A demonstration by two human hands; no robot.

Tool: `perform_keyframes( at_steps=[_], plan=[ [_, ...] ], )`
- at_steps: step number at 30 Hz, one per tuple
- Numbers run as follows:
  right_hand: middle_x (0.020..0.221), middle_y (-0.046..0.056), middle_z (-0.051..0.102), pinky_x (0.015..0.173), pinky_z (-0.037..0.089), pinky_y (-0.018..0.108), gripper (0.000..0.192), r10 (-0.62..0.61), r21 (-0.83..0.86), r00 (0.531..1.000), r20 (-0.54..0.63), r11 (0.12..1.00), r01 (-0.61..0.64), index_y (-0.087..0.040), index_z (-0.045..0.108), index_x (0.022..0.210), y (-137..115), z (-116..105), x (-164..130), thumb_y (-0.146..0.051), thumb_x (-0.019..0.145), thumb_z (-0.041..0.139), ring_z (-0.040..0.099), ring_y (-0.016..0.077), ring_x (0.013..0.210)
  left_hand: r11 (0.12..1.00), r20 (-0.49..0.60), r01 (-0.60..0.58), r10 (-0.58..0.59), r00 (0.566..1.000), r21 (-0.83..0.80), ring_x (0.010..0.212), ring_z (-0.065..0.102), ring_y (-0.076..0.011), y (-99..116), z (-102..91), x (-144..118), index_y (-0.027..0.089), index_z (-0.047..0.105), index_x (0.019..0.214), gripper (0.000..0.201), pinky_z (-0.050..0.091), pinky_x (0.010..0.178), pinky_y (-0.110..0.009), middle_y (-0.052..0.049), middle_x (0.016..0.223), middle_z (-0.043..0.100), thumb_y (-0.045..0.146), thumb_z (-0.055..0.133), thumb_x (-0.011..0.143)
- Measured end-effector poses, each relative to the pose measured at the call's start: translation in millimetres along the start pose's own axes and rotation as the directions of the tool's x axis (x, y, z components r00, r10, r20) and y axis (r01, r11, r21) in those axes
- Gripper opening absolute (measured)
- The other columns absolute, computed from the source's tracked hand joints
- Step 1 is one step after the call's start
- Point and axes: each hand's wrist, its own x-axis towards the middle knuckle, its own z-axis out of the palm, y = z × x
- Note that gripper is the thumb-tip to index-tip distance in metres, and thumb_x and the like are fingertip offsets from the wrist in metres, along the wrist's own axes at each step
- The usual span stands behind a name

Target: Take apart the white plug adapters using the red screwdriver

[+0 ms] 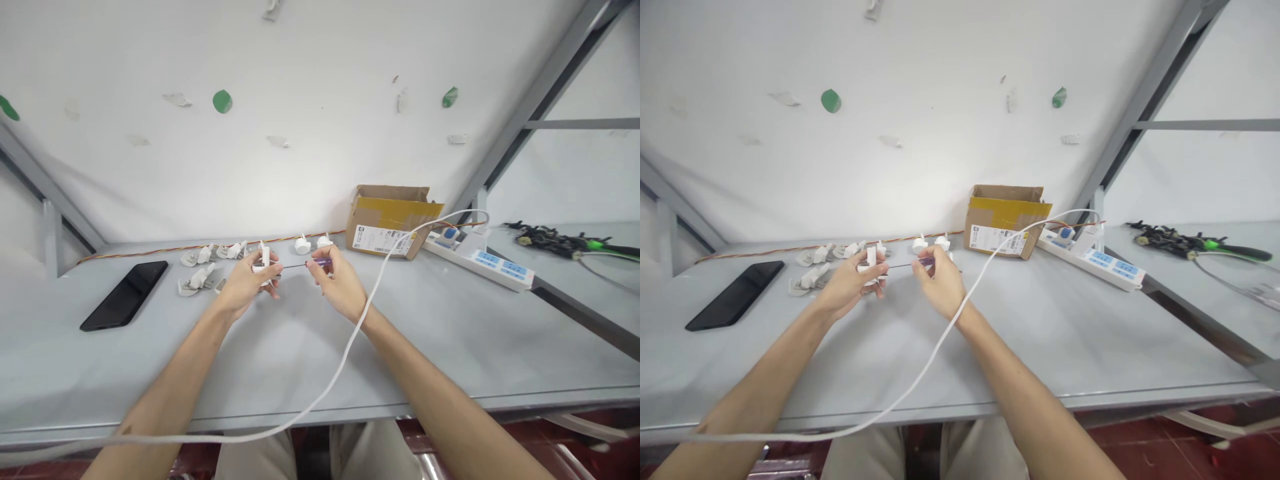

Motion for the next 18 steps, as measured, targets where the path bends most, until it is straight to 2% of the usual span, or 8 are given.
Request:
perform_keyframes(
  at_steps=[3,6,13,18],
  plan=[
    [0.080,0.002,0.065,0.063,0.044,0.030,0.031,0.056,-0.067,0.997,-0.051,0.996,-0.060,-0.022,0.054,0.096,1.7,-1.6,1.4,-0.050,0.089,0.042,0.058,0.0168,0.068,1.000,0.004,0.002,-0.002,1.000,0.003,0.061,0.056,-0.0125,0.0,0.4,-0.2,0.019,0.058,0.090,0.037,0.052,0.050,-0.031,0.000,0.076,0.053,0.040,0.075,0.064],
    [0.075,0.002,0.065,0.064,0.042,0.030,0.033,0.060,-0.109,0.997,-0.045,0.992,-0.065,-0.022,0.057,0.084,2.9,-2.6,2.8,-0.048,0.090,0.039,0.058,0.0171,0.068,1.000,0.007,0.005,-0.005,1.000,0.006,0.061,0.056,-0.0124,0.2,0.8,-0.6,0.020,0.057,0.090,0.037,0.052,0.050,-0.031,0.001,0.076,0.053,0.039,0.075,0.065],
    [0.081,-0.002,0.064,0.054,0.041,0.026,0.011,0.110,0.115,0.992,-0.063,0.988,-0.103,-0.023,0.049,0.087,-0.7,-0.1,1.6,-0.033,0.084,0.046,0.052,0.0109,0.054,1.000,0.013,-0.008,0.008,1.000,-0.006,0.062,0.056,-0.0122,1.6,-0.6,-0.9,0.020,0.056,0.089,0.032,0.053,0.050,-0.030,0.000,0.081,0.051,0.040,0.072,0.069],
    [0.077,-0.002,0.060,0.053,0.041,0.025,0.009,0.107,0.162,0.987,-0.119,0.983,-0.087,-0.023,0.049,0.087,-1.3,-2.8,1.1,-0.030,0.083,0.045,0.050,0.0103,0.052,1.000,0.022,-0.007,0.008,1.000,-0.016,0.062,0.056,-0.0124,2.0,-1.1,-1.0,0.020,0.056,0.089,0.030,0.052,0.050,-0.030,-0.001,0.083,0.051,0.040,0.070,0.072]
  ],
)
